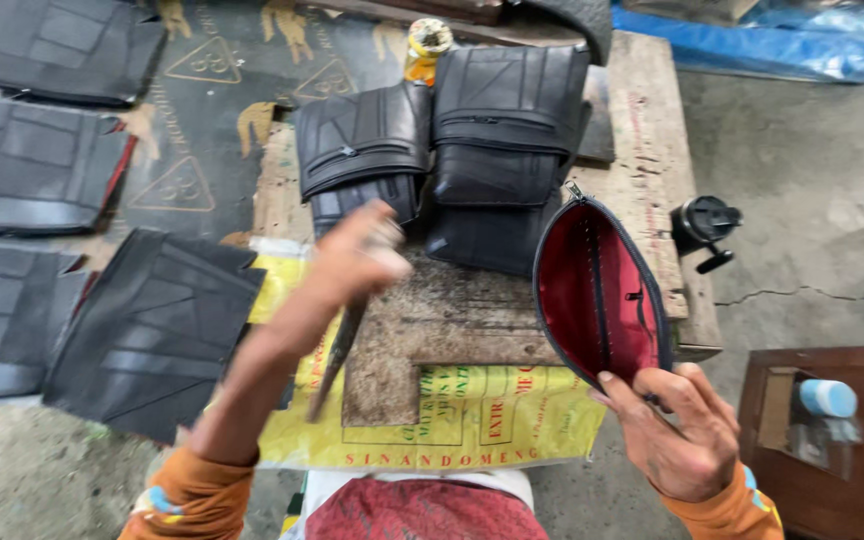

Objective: The person assembles black pouches with red interiors by using a hammer to tap along the edges, likely securing staples or fasteners. They handle multiple pouches one at a time, opening and closing zippers, and stacking finished units on the workbench.

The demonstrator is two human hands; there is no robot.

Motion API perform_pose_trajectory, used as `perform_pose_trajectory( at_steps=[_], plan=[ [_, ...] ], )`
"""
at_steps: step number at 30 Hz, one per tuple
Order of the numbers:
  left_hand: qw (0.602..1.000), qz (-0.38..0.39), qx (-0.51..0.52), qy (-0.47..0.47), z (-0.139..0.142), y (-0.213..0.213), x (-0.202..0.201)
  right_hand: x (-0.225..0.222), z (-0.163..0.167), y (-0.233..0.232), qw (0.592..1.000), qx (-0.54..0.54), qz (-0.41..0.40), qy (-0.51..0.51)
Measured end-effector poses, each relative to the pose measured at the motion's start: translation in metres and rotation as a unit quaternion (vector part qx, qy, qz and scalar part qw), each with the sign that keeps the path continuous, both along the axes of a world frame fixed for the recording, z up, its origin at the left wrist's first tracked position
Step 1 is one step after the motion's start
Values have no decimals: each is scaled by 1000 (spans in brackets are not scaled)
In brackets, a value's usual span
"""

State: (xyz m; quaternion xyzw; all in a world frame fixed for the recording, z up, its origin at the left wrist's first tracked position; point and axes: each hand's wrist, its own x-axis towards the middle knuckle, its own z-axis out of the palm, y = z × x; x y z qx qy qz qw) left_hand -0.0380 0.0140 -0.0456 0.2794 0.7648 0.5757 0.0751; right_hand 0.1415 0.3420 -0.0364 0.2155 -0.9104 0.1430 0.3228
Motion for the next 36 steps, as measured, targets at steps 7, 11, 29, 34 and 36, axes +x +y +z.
perform_pose_trajectory(
  at_steps=[7,11,29,34,36],
  plan=[
    [947,-124,-229,-188,-36,99,53,4,12,21,998,32,-50,12],
    [956,-97,-276,35,-70,129,67,2,10,19,998,27,-53,24],
    [929,-85,-354,66,-131,127,52,17,7,20,994,47,-21,99],
    [923,-95,-367,64,-120,122,50,19,1,16,994,25,-32,101],
    [926,-105,-356,60,-104,120,52,19,-2,16,994,32,-23,102]
  ],
)
